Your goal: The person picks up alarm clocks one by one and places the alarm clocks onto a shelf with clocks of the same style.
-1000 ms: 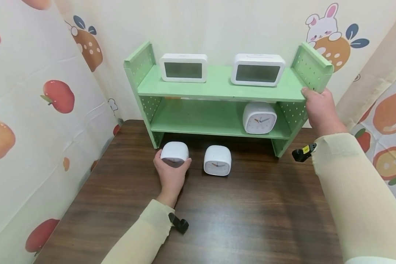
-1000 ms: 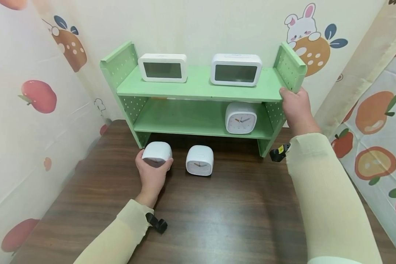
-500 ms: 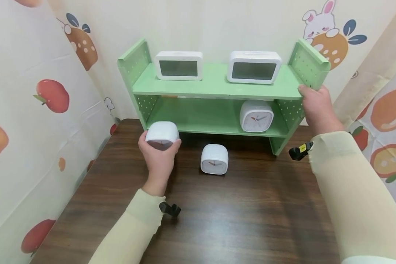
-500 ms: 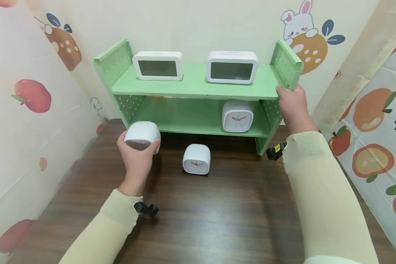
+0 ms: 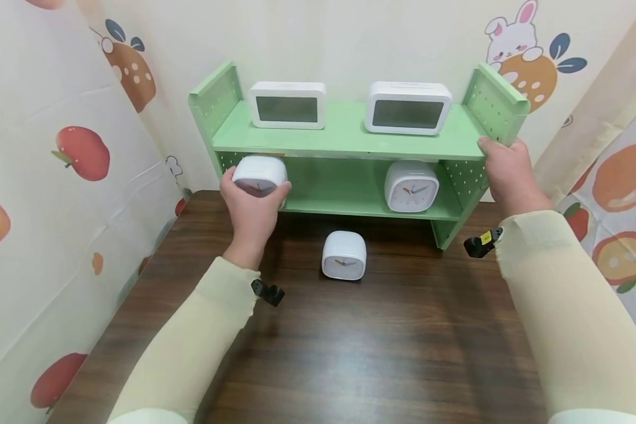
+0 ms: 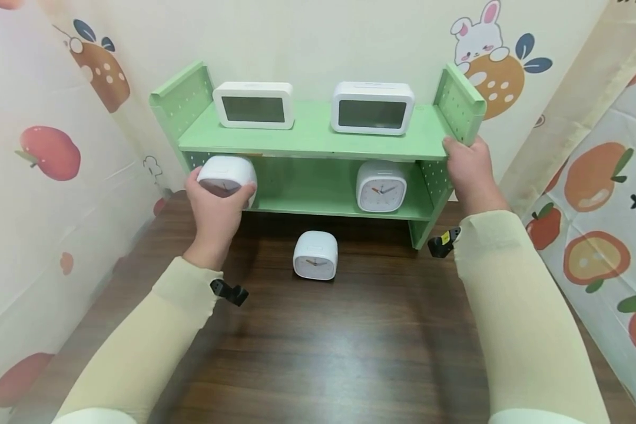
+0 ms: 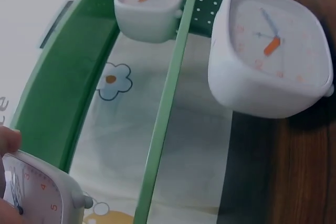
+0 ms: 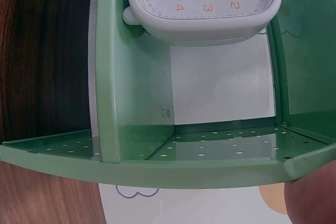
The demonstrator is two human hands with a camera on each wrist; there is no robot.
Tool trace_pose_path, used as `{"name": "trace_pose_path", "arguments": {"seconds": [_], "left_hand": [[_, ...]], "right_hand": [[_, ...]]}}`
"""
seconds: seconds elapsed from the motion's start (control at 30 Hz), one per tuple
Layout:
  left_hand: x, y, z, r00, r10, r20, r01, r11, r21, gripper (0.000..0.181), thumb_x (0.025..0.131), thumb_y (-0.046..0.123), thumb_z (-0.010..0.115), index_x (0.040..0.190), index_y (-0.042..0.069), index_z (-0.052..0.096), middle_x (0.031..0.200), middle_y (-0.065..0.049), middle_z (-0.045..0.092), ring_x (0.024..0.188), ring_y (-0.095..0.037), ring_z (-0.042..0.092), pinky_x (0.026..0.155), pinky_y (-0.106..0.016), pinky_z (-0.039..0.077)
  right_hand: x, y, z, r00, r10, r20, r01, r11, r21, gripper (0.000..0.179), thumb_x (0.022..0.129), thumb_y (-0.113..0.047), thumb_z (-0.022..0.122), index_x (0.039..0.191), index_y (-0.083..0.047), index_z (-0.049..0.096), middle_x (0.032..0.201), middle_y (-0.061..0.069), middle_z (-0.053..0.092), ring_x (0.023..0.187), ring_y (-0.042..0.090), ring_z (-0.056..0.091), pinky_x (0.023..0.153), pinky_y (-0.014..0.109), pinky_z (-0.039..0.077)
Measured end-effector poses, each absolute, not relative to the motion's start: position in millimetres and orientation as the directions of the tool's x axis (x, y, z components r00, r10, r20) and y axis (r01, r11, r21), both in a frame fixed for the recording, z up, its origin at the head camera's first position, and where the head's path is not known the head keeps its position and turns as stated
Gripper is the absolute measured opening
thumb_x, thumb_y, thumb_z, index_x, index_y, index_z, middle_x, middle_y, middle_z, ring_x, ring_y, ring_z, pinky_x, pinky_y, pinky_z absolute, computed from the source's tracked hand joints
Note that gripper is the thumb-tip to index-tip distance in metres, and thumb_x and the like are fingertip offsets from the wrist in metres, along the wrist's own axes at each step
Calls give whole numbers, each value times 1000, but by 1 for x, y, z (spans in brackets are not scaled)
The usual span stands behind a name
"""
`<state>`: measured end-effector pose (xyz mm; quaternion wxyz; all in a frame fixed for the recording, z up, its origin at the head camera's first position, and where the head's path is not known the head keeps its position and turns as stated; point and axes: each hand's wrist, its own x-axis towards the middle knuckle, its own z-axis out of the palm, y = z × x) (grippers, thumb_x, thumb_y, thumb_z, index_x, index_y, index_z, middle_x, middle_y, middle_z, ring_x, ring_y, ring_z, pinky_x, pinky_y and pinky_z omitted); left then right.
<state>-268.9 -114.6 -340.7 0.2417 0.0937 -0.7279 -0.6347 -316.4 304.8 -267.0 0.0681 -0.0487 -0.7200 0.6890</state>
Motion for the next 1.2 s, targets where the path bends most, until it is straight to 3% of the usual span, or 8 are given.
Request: {"name": "trace_pose_path", "arguments": {"seconds": [0.67,1.2], "left_hand": [[-305,-110,-350,-873,-458,166,74,213,974,108,76,36,92,153,9,21,145,-10,34,127,-23,42,98,-30,48],[-316,-114,-364,-887,-433,160,58,238,969,117,73,44,91,157,13,15,146,-9,32,128,-24,41,100,-33,47]], "right_hand": [[-316,303,-266,-986,164,29,-19,59,-998,55,110,-34,46,162,-24,32,164,-1,36,147,16,35,125,39,14],[-317,304,-267,-986,162,33,-20,84,-996,54,110,-35,45,162,-22,33,163,2,36,146,17,36,125,41,17]]}}
